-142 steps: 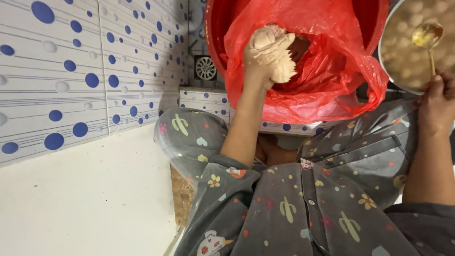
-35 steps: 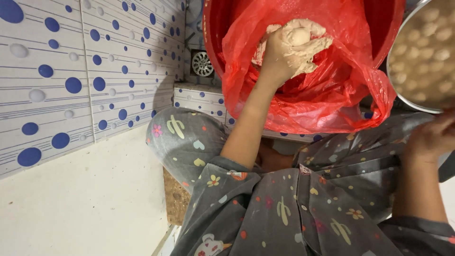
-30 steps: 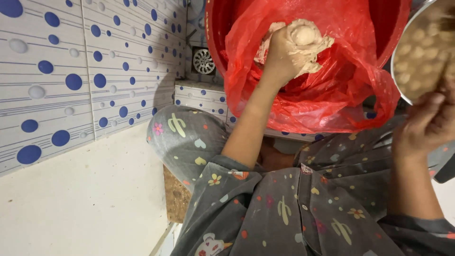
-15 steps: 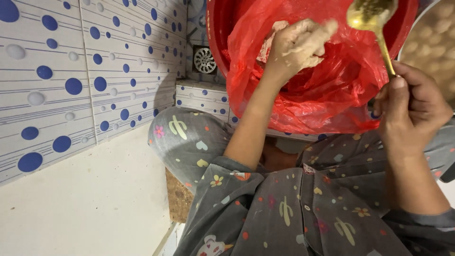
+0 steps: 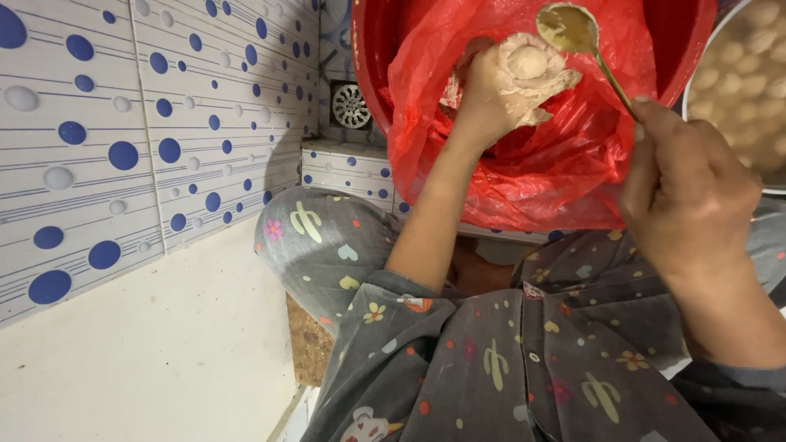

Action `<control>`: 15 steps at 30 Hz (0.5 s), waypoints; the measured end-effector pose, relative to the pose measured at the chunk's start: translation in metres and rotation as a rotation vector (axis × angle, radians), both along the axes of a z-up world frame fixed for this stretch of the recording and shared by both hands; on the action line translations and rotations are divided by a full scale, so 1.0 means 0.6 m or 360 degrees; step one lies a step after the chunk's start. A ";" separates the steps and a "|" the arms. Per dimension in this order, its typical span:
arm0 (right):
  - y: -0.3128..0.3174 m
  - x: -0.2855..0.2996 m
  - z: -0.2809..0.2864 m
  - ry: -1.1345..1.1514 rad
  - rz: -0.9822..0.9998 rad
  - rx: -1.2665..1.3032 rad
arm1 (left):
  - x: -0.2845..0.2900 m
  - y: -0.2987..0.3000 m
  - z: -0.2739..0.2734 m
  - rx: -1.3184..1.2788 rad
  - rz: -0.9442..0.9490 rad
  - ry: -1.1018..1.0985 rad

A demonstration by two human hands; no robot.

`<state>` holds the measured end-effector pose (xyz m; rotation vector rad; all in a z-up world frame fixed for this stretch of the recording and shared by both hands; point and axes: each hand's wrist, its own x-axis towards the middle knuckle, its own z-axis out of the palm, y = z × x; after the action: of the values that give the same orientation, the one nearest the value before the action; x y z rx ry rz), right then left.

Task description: Squeezing dough through the hand and scooping it with a spoon into a pot of liquid to form small balls.

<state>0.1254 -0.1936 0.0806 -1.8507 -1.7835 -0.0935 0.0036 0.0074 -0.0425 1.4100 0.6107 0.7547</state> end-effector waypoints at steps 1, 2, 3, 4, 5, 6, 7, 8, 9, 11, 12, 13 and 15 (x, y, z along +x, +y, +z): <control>0.001 0.000 -0.002 -0.0088 -0.0041 -0.0032 | 0.001 0.000 -0.023 -0.0075 0.0012 0.0016; 0.002 0.000 -0.003 -0.0178 -0.0083 -0.0063 | 0.003 0.000 -0.046 -0.0151 0.0023 0.0031; 0.004 -0.001 -0.005 -0.0178 -0.0083 -0.0065 | 0.009 -0.001 -0.063 -0.0152 0.0024 0.0031; 0.006 -0.003 -0.006 -0.0199 -0.0078 -0.0074 | 0.015 -0.002 -0.080 -0.0609 0.0023 -0.0004; 0.009 -0.004 -0.008 -0.0221 -0.0074 -0.0083 | 0.021 -0.003 -0.097 -0.1066 0.0021 -0.0039; 0.014 -0.010 -0.006 -0.0220 -0.0073 -0.0085 | 0.022 -0.003 -0.096 -0.1068 0.0022 -0.0039; 0.019 -0.015 -0.005 -0.0206 -0.0056 -0.0077 | 0.023 -0.002 -0.095 -0.1104 0.0034 -0.0171; 0.024 -0.020 -0.003 -0.0191 -0.0040 -0.0069 | 0.024 -0.002 -0.094 -0.1138 0.0046 -0.0303; 0.024 -0.023 -0.006 -0.0190 -0.0039 -0.0070 | 0.027 0.000 -0.080 -0.1139 0.0047 -0.0303; 0.025 -0.028 -0.011 -0.0035 -0.0019 -0.0076 | 0.034 0.002 -0.052 -0.1293 0.0253 -0.0051; 0.029 -0.031 -0.010 -0.0036 -0.0018 -0.0076 | 0.043 0.003 -0.086 -0.1294 0.0253 -0.0052; 0.032 -0.034 -0.009 0.0110 0.0016 -0.0086 | 0.052 0.004 -0.119 -0.1143 0.0283 -0.0059; 0.033 -0.035 -0.011 0.0254 0.0047 -0.0094 | 0.047 0.000 -0.125 -0.0992 0.0310 -0.0066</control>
<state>0.1042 -0.1739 0.0740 -1.8174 -1.7191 0.1162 0.0320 0.0077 -0.1175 0.7678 0.8697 0.6650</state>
